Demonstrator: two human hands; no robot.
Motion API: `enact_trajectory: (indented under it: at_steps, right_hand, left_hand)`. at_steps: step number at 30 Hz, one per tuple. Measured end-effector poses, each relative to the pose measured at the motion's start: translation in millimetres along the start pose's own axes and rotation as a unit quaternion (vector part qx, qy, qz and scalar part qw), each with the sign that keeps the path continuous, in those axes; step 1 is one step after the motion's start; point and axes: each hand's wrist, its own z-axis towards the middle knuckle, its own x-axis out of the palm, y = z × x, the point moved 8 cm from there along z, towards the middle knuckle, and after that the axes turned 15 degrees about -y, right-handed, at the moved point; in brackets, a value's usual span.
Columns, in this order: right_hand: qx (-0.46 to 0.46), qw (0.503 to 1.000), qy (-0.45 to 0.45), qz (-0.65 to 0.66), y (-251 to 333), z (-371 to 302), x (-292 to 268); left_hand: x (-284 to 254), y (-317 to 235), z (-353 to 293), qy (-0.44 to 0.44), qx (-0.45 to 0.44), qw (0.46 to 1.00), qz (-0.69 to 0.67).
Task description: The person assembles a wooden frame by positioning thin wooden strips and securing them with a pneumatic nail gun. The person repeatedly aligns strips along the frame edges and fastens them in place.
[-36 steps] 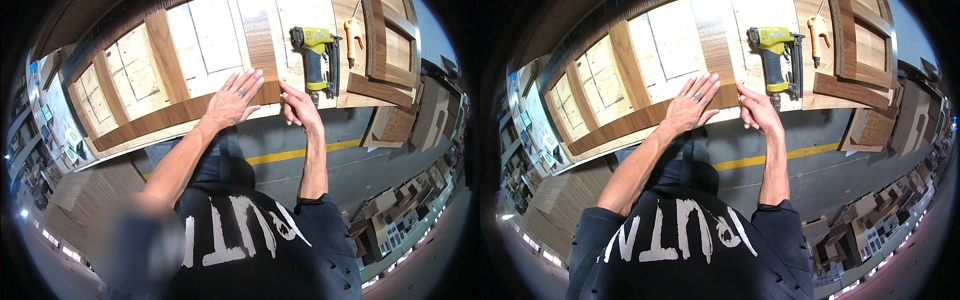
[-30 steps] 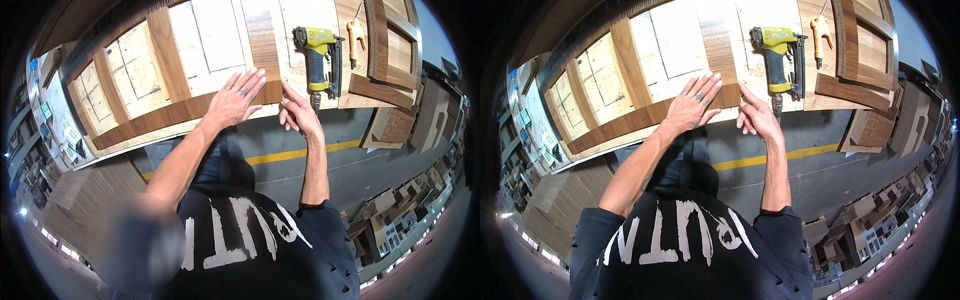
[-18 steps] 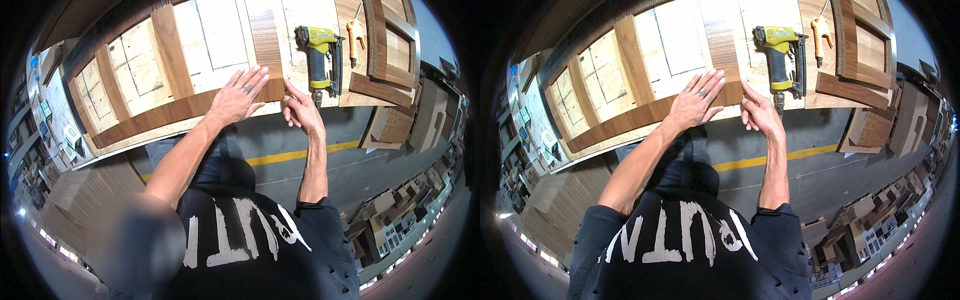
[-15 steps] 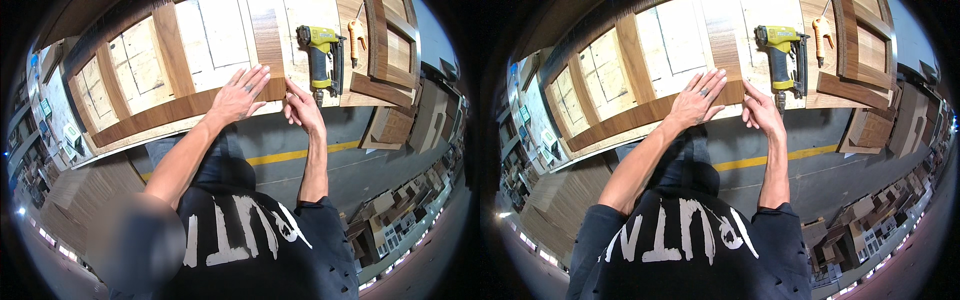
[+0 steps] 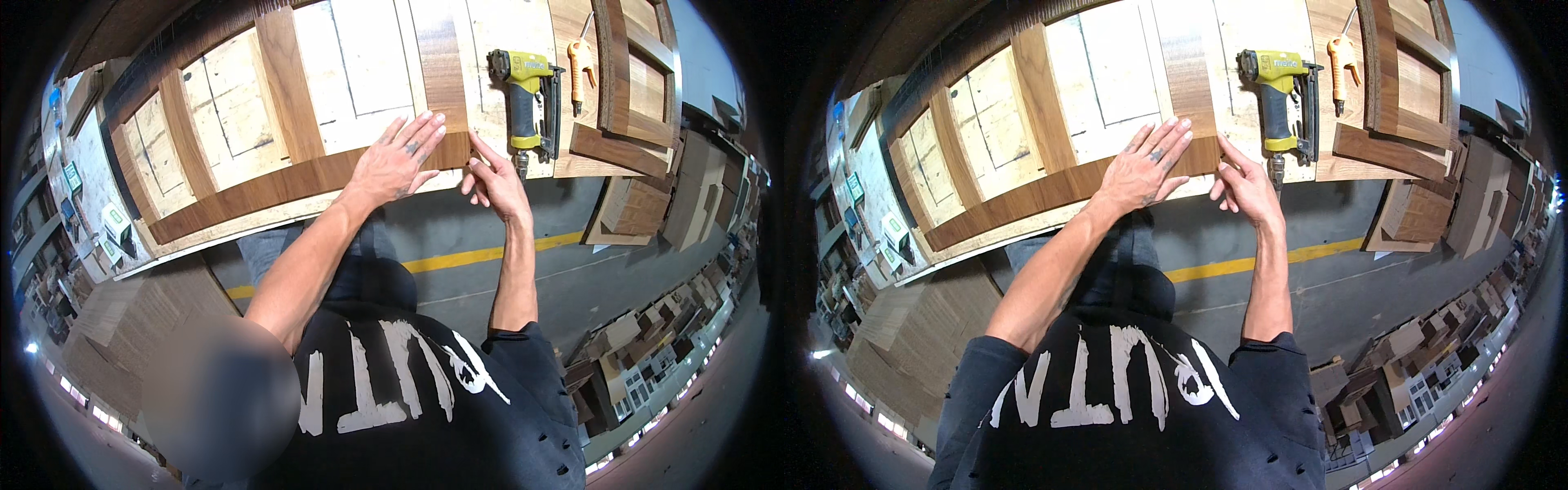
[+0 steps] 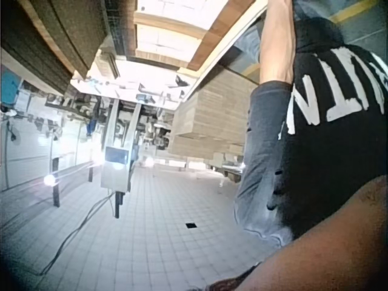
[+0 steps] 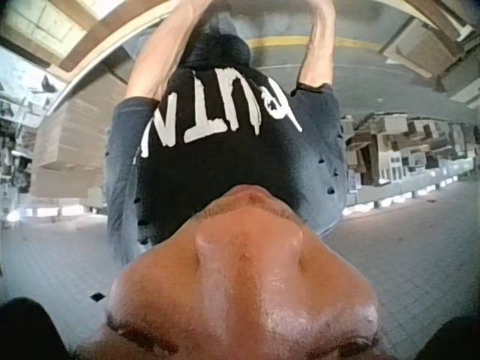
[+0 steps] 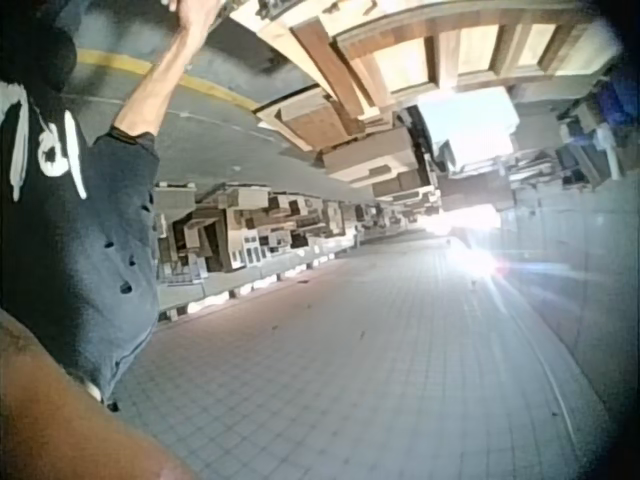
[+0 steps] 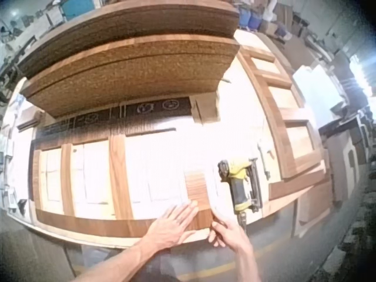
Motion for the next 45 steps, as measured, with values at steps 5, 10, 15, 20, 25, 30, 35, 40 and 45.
enact_trajectory:
  at_steps: [5, 10, 15, 20, 25, 30, 35, 40, 45]
  right_hand:
    - [-0.283, 0.846, -0.376, -0.251, 75, 6, -73]
    - [-0.269, 0.76, -0.374, -0.459, 116, 47, -50]
    - [-0.232, 0.845, -0.317, -0.363, 125, 52, -63]
    - [-0.122, 0.934, -0.196, -0.272, 124, 0, -76]
    - [-0.057, 0.94, -0.041, -0.335, 105, -40, -47]
    - [-0.202, 0.85, -0.019, -0.486, 92, -26, -28]
    - [-0.294, 0.819, -0.041, -0.492, 104, -24, -19]
    - [-0.314, 0.808, -0.043, -0.498, 107, -22, -19]
    - [-0.287, 0.827, -0.03, -0.483, 104, -19, -21]
  left_hand:
    - [0, 0, -1, -0.007, 0.006, 1.0, 0.017]
    - [1, -1, 0, 0.005, 0.008, 1.0, 0.02]
    - [0, 2, 0, 0.003, 0.001, 1.0, 0.004]
    - [1, 3, -3, 0.01, -0.006, 1.0, 0.005]
    - [3, 3, -2, 0.012, -0.007, 1.0, -0.009]
    - [2, 3, -3, 0.025, -0.01, 1.0, -0.009]
    - [9, 4, -4, 0.046, -0.008, 0.999, -0.008]
    - [9, 4, -5, 0.055, -0.011, 0.998, -0.007]
    - [8, 3, -6, 0.048, -0.007, 0.999, -0.011]
